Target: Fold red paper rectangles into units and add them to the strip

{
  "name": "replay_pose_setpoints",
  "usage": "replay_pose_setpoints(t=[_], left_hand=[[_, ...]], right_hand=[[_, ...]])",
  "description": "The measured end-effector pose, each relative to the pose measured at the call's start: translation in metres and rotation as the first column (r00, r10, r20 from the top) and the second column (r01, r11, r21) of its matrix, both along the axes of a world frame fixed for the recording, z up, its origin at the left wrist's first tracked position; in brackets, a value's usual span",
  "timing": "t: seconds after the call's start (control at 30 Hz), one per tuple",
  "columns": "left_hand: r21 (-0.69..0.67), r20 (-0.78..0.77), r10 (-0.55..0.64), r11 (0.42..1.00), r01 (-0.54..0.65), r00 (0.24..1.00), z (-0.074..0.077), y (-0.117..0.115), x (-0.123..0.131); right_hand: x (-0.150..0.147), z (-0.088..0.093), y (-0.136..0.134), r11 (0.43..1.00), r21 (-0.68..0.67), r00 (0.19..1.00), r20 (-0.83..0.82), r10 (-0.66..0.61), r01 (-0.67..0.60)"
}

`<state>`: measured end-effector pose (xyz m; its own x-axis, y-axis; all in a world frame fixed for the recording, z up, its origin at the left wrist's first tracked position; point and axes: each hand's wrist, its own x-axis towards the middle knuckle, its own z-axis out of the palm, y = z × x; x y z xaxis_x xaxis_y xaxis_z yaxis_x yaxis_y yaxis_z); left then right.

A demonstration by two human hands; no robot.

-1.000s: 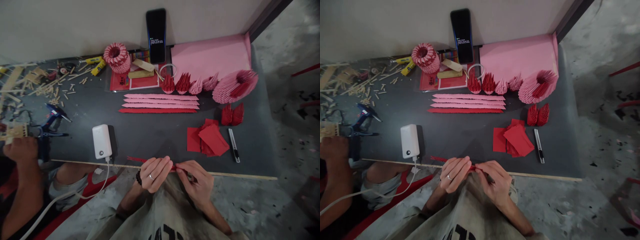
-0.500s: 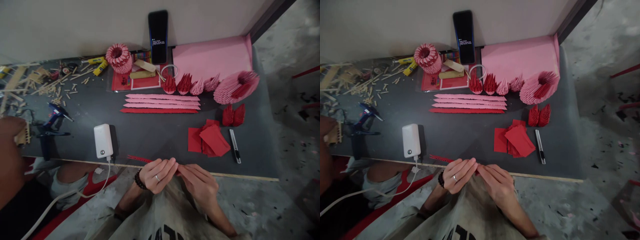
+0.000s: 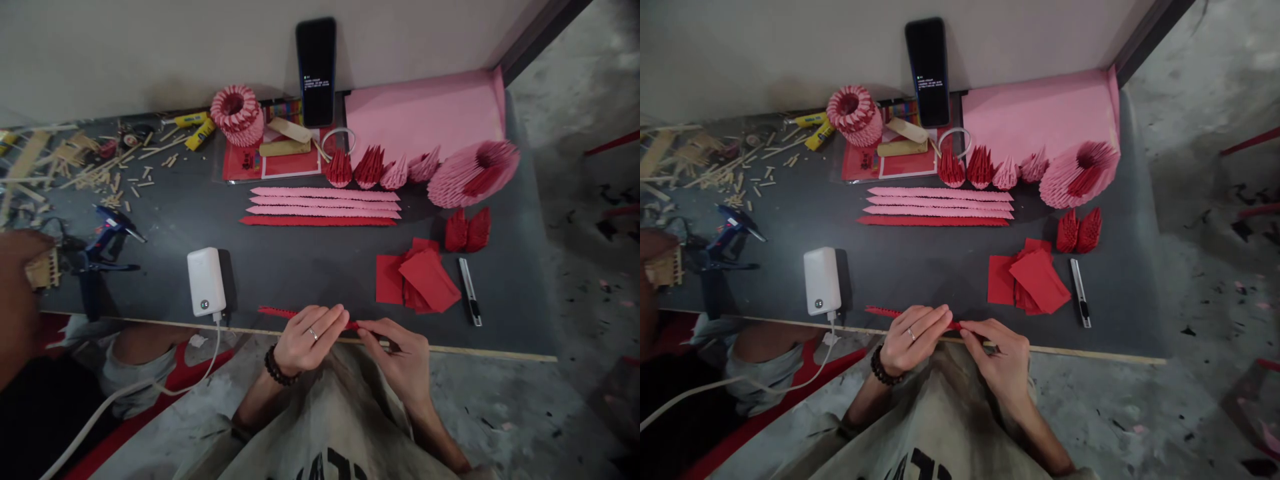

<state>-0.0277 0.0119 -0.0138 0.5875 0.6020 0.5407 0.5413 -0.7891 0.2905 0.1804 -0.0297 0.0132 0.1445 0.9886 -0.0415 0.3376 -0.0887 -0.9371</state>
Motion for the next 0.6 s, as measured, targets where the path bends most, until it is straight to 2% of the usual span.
replay_pose_setpoints(t=[0.13,0.27,0.47,0.6], left_hand=[[0.004,-0.004,-0.016,1.000,0.016,1.000,0.0003,-0.0059,0.0023],[0.031,-0.022,-0.017,0.999,0.017,1.000,0.0011,-0.0086,0.0011],[-0.011,0.043,-0.046,0.999,0.047,0.998,0.0003,-0.0042,0.0005],[-0.035,0.008,-0.050,0.998,0.051,0.999,-0.0015,-0.0085,0.0025]], right_hand=[[0.0023,-0.0038,-0.0008,0.999,-0.047,1.000,-0.005,-0.017,0.017],[0.0004,-0.0074,-0.0010,0.998,-0.048,0.999,-0.023,0.030,-0.032],[0.0000,-0.0057,-0.0029,0.998,-0.055,0.999,-0.035,0.033,-0.035],[0.0014,-0.0054,-0.0007,0.998,-0.054,0.999,-0.032,0.038,-0.039]])
